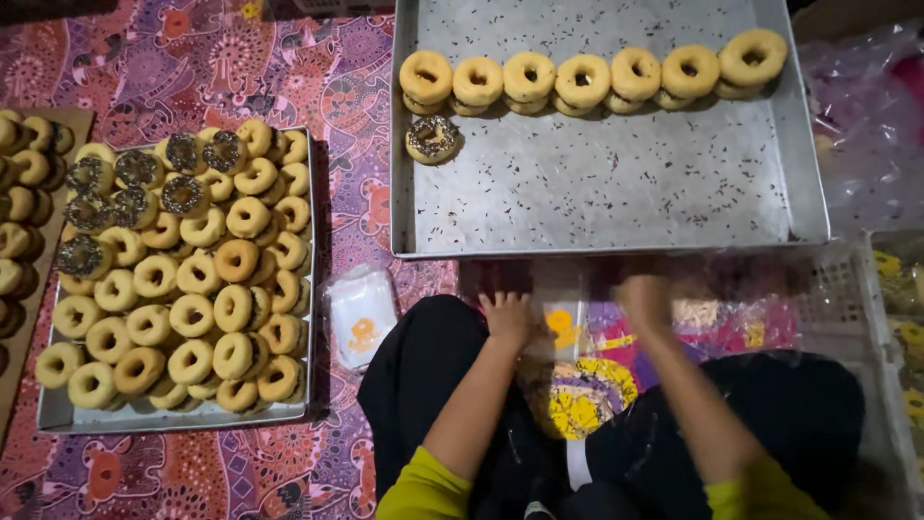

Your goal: The person sits on the floor and repeatedly picks up donuts from a metal tray, places them into small clear plastic bags, and sets the filled bags into a white crate. The person handles both plain and chocolate-sprinkled donuts.

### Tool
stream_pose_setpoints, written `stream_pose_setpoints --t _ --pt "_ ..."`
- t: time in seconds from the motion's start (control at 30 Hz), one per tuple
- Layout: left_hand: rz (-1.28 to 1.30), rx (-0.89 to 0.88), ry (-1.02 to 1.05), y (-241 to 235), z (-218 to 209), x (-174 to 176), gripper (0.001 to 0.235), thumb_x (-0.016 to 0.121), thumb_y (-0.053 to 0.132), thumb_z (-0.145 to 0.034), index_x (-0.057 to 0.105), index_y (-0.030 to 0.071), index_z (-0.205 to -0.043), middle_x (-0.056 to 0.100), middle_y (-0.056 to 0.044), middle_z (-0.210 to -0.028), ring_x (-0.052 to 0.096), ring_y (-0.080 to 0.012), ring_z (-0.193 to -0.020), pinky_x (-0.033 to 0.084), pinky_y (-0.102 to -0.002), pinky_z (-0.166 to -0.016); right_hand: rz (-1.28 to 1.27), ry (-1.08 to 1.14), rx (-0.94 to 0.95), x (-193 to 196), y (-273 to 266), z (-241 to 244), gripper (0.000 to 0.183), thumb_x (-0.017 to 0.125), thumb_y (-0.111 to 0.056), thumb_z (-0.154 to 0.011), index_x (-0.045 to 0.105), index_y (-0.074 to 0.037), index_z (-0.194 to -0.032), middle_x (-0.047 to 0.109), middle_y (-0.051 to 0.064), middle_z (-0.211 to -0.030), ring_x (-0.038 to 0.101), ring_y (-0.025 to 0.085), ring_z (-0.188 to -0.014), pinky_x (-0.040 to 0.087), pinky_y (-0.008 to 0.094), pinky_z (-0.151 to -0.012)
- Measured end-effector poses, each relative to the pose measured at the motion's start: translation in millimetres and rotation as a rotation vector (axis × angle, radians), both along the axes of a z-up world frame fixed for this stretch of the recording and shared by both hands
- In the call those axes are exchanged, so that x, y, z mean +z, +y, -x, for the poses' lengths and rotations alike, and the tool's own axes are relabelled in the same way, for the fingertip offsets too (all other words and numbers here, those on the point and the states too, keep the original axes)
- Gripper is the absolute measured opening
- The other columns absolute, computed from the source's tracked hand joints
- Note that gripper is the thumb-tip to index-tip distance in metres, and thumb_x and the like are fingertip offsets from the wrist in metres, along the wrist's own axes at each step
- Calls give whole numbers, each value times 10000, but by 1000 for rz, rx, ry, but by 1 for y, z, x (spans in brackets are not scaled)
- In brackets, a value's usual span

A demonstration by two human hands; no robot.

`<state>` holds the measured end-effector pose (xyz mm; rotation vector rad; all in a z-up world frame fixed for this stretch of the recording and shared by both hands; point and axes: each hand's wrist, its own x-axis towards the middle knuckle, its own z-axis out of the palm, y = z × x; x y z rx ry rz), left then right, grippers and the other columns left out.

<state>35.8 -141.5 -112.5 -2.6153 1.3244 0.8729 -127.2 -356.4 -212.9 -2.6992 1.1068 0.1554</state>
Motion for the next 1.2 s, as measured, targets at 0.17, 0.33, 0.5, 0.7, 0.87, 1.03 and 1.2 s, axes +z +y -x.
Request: stream_pose_setpoints --t 0.17,0.33,0.5,0.7,0.87,1.03,1.2 --pt "-7 19 -67 -1 13 -77 805 754 552 -828 465 215 -1498 466 -83 -1536 281 -355 -1509 104 -721 -1209 -196 -152 334 -13 77 -80 365 648 -287 -816 746 -37 -1064 704 268 -1022 698 462 -922 560 561 -828" --pt "94 54 -70 -3 11 -116 798 767 558 -822 471 245 -1493 469 -70 -1544 279 -346 -1521 66 -749 -1225 -413 277 347 23 69 -112 430 631 -352 -848 720 -49 -1139 694 235 -1146 698 392 -1040 565 493 -903" --pt "521 362 12 -3 5 -101 675 752 535 -933 564 55 -1368 546 -206 -1414 409 -417 -1412 227 -633 -1266 -468 28 55 103 82 -79 434 567 -445 -970 803 -100 -1088 785 191 -1108 752 358 -1030 580 439 -926" --pt "1084 1179 1705 36 -30 -100 566 666 364 -998 459 -54 -1318 583 -228 -1227 605 -341 -1079 531 -494 -920 75 -642 824 190 162 -48 774 807 -331 -674 657 114 -1290 710 290 -1267 681 413 -1161 539 408 -967" --pt "1352 1403 1861 29 -78 -127 322 493 291 -1061 601 -8 -1106 722 -196 -1008 731 -302 -854 674 -433 -800 -113 -878 760 266 148 -117 227 820 -199 -856 769 -91 -1050 777 97 -1062 763 260 -983 599 351 -879" --pt "1280 1336 1938 19 -89 -123 420 510 391 -1068 667 40 -1239 748 -116 -1107 744 -253 -922 630 -371 -741 -179 -353 232 286 85 -279 1066 806 -430 -796 182 -125 -1604 412 185 -1546 406 359 -1411 327 530 -1133" --pt "1186 1406 1805 28 -94 -109 370 506 349 -1061 639 69 -1263 728 -133 -1140 738 -278 -986 655 -416 -807 -151 -406 248 266 95 -332 1099 841 -404 -782 184 -142 -1622 433 209 -1518 447 388 -1388 387 529 -1108"
